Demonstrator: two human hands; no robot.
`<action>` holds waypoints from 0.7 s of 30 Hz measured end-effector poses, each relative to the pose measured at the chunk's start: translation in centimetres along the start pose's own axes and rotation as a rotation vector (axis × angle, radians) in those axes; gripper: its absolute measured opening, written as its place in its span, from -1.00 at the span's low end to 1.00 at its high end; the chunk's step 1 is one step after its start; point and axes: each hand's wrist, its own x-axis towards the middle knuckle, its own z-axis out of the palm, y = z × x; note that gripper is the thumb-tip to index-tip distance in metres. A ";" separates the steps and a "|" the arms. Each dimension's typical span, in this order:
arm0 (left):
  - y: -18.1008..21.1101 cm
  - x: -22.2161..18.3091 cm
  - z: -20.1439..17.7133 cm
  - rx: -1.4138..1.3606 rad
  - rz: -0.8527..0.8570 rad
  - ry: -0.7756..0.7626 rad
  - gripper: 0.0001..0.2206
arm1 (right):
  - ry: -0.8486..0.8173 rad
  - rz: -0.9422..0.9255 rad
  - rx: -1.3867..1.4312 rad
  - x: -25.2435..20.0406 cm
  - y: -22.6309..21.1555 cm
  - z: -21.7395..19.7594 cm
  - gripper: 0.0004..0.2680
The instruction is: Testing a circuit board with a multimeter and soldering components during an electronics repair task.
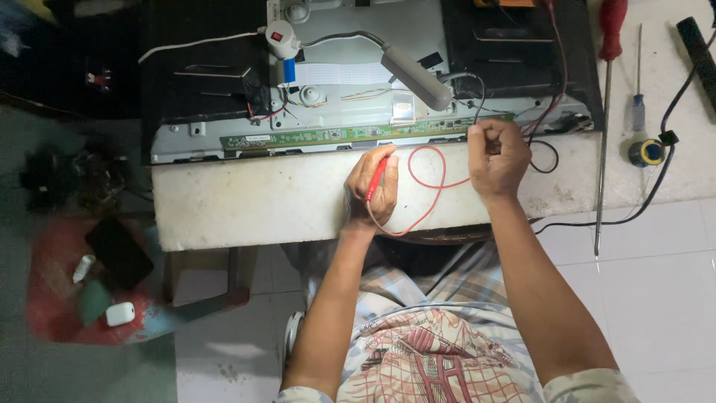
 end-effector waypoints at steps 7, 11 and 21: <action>-2.4 1.1 -0.3 0.136 0.028 0.044 -0.87 | 0.037 -0.072 -0.141 1.5 -1.3 0.4 -0.79; -3.1 1.7 0.6 0.192 0.072 0.064 -0.86 | 0.022 -0.078 -0.176 1.4 -0.7 0.5 -0.79; -2.9 0.7 0.7 0.589 0.214 -0.111 -0.76 | 0.087 -0.097 -0.220 1.3 0.0 -0.2 -0.82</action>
